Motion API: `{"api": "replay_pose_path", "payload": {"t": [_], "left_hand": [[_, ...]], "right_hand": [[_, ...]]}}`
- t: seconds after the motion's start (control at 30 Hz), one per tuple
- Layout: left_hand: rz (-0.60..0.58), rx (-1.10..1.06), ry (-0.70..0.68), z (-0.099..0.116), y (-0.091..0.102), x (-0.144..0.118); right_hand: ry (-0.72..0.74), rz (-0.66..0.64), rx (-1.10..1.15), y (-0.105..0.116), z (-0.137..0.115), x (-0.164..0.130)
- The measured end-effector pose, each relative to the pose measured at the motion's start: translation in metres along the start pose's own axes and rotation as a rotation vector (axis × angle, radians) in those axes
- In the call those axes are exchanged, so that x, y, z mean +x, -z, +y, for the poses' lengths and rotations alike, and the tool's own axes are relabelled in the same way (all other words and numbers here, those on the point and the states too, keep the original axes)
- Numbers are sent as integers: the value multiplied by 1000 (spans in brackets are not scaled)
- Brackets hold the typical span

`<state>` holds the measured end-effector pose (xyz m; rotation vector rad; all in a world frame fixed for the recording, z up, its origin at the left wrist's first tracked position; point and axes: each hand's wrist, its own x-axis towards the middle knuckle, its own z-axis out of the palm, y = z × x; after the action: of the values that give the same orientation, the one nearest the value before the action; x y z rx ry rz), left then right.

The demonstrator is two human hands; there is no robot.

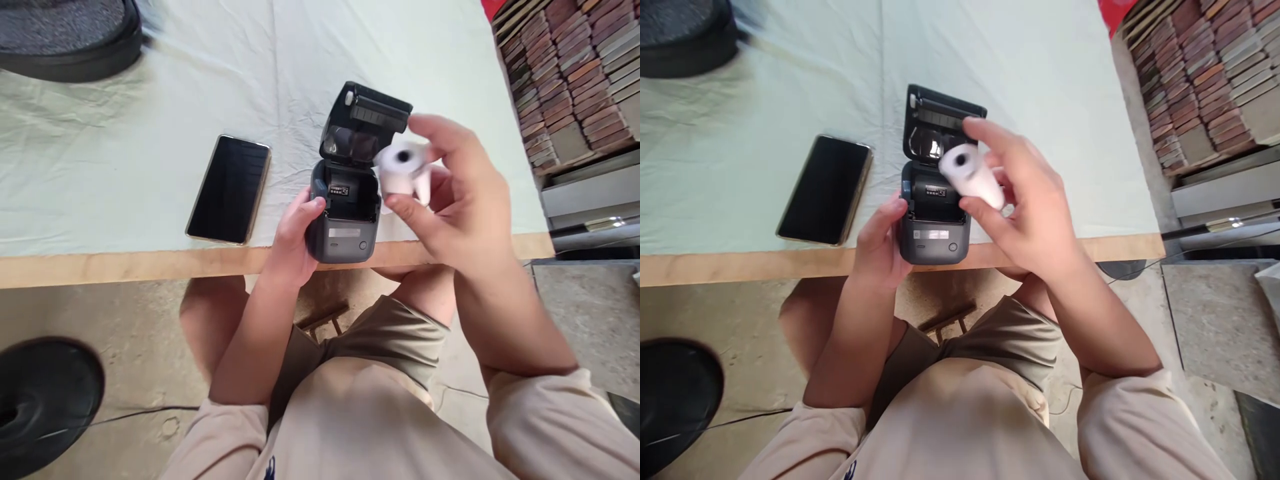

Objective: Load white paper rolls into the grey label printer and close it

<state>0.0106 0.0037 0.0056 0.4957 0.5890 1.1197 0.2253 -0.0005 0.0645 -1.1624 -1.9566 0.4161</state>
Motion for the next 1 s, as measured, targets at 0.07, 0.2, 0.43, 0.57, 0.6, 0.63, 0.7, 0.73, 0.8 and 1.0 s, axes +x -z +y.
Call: {"api": "replay_pose_path", "payload": {"t": [0.07,0.2,0.43,0.57,0.6,0.63,0.7,0.73,0.8,1.0], "left_hand": [[12,3,4,-1,0,0],[35,10,30,-1,0,-2],[40,1,55,-1,-1,-4],[37,-18,36,-2,1,-2],[42,-16,31,-3,1,-2],[49,-10,25,-3,1,-2],[49,5,15,-3,1,-2],[43,7,10,-3,1,-2],[32,2,9,-3,0,-3],[34,32,9,-5,1,-1]], "right_hand": [[51,-39,-184,-1,-15,5],[113,-73,-398,-9,-16,11],[129,86,-347,-33,-11,5],[143,95,-287,-35,-10,4],[151,49,-286,-33,-10,5],[150,-8,-298,-30,-12,6],[134,-133,-362,-23,-17,10],[119,-188,-410,-20,-20,13],[85,-246,-509,-15,-24,20],[-40,-360,-558,-14,-13,40]]}}
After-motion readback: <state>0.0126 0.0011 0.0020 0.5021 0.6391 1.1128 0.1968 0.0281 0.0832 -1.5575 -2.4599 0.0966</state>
